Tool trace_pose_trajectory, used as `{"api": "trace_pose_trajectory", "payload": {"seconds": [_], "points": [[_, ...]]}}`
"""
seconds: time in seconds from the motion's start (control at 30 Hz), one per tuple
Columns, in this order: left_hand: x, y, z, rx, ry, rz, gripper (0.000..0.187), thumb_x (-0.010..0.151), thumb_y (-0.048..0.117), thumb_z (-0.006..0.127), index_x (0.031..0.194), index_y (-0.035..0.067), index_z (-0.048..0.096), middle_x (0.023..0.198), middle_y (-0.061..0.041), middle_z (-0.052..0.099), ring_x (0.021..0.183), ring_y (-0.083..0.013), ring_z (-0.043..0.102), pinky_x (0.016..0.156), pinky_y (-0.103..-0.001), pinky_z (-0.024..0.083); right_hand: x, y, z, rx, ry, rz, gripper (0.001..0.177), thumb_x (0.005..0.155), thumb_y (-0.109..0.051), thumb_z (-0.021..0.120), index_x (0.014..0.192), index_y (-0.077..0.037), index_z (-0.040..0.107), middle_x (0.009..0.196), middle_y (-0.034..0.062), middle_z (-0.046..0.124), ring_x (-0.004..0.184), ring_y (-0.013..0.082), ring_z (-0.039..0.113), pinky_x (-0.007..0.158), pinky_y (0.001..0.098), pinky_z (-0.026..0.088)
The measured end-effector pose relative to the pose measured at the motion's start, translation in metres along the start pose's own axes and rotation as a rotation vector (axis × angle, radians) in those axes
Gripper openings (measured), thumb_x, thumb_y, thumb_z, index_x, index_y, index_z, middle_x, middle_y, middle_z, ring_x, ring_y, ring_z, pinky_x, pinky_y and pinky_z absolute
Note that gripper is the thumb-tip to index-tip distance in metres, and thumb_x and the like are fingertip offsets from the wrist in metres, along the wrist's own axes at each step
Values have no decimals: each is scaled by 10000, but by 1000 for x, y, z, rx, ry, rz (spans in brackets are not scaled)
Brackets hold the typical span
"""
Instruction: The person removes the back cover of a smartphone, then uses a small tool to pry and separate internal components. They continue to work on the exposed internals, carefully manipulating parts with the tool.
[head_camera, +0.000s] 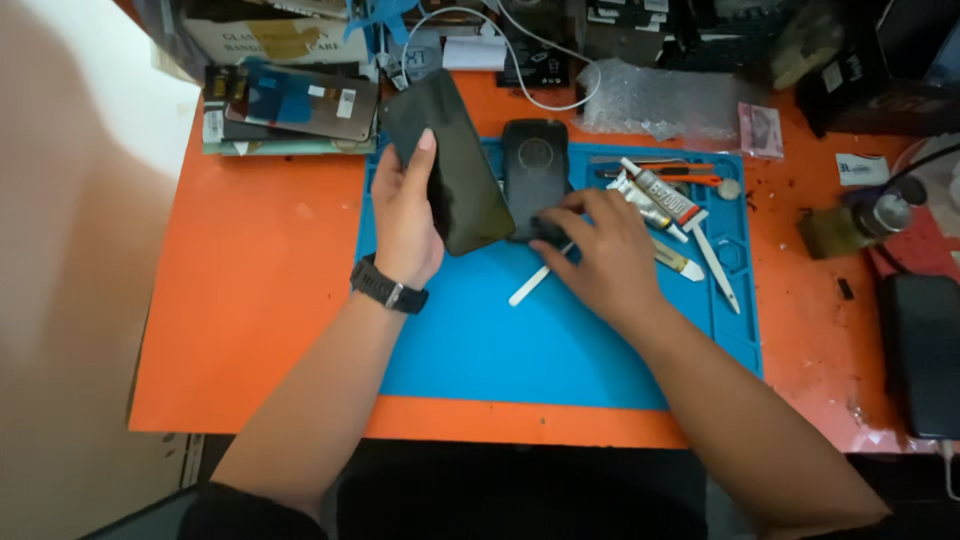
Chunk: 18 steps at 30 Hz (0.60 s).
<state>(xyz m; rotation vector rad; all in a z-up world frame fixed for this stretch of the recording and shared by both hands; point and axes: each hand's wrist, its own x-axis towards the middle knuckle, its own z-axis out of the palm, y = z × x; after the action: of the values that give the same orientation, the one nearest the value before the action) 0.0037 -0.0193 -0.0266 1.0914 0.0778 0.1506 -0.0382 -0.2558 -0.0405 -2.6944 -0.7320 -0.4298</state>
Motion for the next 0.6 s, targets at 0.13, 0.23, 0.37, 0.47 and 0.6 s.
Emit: {"api": "trace_pose_trajectory", "payload": {"seconds": [0.13,0.23,0.37,0.47,0.6], "points": [[1,-6,-2,-33,-37,-8,506,1053,296,675,1441,31,487,1381,-253,613,1269,-426,618,1047,-635,527,-2,-13,-18,39,59,-36,304,956,-182,817,1208,-59,701,1104,94,589,1063,357,633,731,490,565],[-3,-9,1,-34,-55,-48,531,1036,312,689,1452,42,500,1366,-250,634,1241,-392,647,1021,-601,561,-5,-27,-35,221,186,58,305,941,-126,846,1201,-32,714,1055,131,628,953,420,658,673,545,571],[-1,-14,3,-19,-114,3,532,987,268,768,1426,68,544,1326,-216,672,1185,-339,685,957,-520,612,-5,-25,-47,541,222,201,398,914,-58,861,1261,15,681,1002,221,720,909,433,715,668,472,603],[-11,20,18,251,-339,92,413,924,324,815,1260,135,666,1177,-119,738,1091,-234,719,869,-412,629,-3,-19,-36,905,196,265,660,964,-161,777,1488,-29,397,1171,321,618,1065,494,660,769,543,576],[-36,52,30,672,-726,171,284,854,201,860,1094,76,776,991,-201,775,872,-422,754,740,-437,622,-9,-14,-19,1064,167,297,360,877,33,816,1211,9,684,1025,195,728,1048,294,719,805,407,592]]}}
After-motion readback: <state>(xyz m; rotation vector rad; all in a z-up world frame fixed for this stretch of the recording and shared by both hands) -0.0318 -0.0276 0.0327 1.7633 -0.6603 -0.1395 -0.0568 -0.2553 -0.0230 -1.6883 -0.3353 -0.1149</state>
